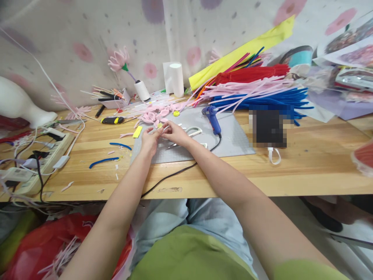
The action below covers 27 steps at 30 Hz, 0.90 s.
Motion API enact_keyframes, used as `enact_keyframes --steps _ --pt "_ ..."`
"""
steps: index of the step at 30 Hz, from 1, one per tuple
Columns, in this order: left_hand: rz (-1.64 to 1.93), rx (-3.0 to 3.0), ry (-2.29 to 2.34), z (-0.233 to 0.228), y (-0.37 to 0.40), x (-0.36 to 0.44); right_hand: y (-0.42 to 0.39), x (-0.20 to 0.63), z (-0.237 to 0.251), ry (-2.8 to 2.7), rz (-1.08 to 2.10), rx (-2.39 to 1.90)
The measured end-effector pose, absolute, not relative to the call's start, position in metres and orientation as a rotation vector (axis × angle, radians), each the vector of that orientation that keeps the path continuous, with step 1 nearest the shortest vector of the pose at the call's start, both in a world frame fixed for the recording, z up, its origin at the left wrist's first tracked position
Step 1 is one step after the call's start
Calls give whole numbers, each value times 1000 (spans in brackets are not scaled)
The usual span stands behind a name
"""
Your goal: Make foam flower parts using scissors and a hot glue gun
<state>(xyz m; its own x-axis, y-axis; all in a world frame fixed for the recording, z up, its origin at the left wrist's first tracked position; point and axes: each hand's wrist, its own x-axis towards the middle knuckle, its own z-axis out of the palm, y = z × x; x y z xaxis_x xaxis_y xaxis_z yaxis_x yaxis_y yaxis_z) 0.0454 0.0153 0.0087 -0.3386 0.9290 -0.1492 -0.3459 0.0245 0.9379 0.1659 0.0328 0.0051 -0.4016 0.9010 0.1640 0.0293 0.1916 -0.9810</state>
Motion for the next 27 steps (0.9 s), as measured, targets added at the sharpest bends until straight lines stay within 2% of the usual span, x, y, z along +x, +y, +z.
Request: enact_keyframes --steps 14,27 --pt "1374 635 1159 21 6 40 39 170 -5 -1605 1299 -918" --pt "1473 711 1237 8 9 36 29 169 7 -1695 1263 -963"
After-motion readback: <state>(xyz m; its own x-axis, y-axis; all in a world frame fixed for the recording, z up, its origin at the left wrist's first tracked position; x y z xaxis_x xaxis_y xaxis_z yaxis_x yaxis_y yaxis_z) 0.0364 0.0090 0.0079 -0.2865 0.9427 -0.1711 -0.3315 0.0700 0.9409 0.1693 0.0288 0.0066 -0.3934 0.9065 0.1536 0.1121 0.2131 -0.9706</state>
